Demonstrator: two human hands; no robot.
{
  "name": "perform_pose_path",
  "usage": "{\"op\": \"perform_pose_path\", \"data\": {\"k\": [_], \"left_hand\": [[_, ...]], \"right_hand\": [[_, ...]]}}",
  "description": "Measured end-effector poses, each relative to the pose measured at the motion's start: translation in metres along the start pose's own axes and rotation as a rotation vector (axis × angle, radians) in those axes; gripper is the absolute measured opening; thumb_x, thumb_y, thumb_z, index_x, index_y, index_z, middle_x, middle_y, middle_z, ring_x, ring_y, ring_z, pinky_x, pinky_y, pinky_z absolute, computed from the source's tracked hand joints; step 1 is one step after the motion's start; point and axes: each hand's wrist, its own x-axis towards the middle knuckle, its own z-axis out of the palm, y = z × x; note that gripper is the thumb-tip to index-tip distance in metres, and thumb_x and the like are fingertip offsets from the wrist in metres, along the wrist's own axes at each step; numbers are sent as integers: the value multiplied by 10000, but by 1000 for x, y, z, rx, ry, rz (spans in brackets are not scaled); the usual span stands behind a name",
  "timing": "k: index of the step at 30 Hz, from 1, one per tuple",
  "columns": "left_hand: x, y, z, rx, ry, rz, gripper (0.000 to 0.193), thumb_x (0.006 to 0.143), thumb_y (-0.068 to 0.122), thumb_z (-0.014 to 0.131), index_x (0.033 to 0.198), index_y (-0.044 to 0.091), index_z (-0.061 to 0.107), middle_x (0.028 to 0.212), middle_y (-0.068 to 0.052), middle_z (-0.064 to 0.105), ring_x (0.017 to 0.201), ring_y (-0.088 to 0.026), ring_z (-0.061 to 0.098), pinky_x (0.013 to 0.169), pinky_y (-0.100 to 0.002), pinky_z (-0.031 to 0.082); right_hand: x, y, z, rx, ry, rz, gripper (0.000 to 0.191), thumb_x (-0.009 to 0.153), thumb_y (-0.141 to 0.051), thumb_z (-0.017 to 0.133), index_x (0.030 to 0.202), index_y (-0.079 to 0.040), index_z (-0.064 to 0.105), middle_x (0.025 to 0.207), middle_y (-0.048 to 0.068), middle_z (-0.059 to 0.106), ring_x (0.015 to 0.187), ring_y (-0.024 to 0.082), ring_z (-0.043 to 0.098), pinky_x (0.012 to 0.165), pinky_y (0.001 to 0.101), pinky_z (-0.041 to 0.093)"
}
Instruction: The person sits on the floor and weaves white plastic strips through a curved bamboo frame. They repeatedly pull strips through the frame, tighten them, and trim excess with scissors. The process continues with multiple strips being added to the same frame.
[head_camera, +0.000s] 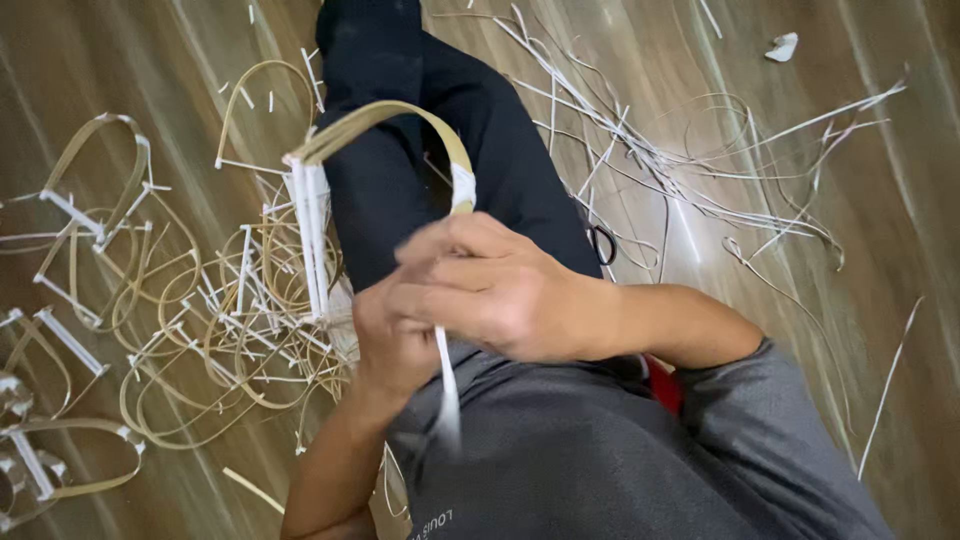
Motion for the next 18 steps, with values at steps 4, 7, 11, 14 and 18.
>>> {"op": "perform_pose_path", "data": {"k": [4,7,11,14,18], "left_hand": [[5,-11,-11,142,33,-173,191,969,126,722,1102,8,653,820,-104,701,737,-233,727,633,-349,541],[2,-20,-15,211,119,-213,106,1051,109,671,1010,25,621,794,-88,694,721,-221,711,647,-341,533],[-17,-22,-12,-99,181,-299,189,1105,145,592,966,20,564,796,-65,674,705,-160,649,659,-291,512],[-28,-25,-2,-548,254,-492,257,1117,186,576,905,43,546,730,-33,628,621,-73,530,574,-227,407],[-25,-35,-3,-789,374,-473,298,1093,214,584,830,78,548,643,5,546,513,-45,490,436,-207,371]], "right_hand": [[-22,11,9,453,94,160,248,1025,-94,682,1237,34,695,931,98,703,878,236,714,802,359,586],[-23,14,9,511,163,152,256,1029,-80,657,1256,35,677,838,39,702,817,211,718,791,349,584],[-21,36,15,272,121,76,241,1007,-97,686,1209,32,695,848,78,710,794,239,695,771,375,554],[-29,53,25,205,86,17,212,1004,-98,698,1174,27,706,921,126,752,771,243,686,713,368,538],[-43,55,33,322,-46,132,245,981,-100,715,1183,38,730,824,124,711,721,247,661,671,376,534]]}}
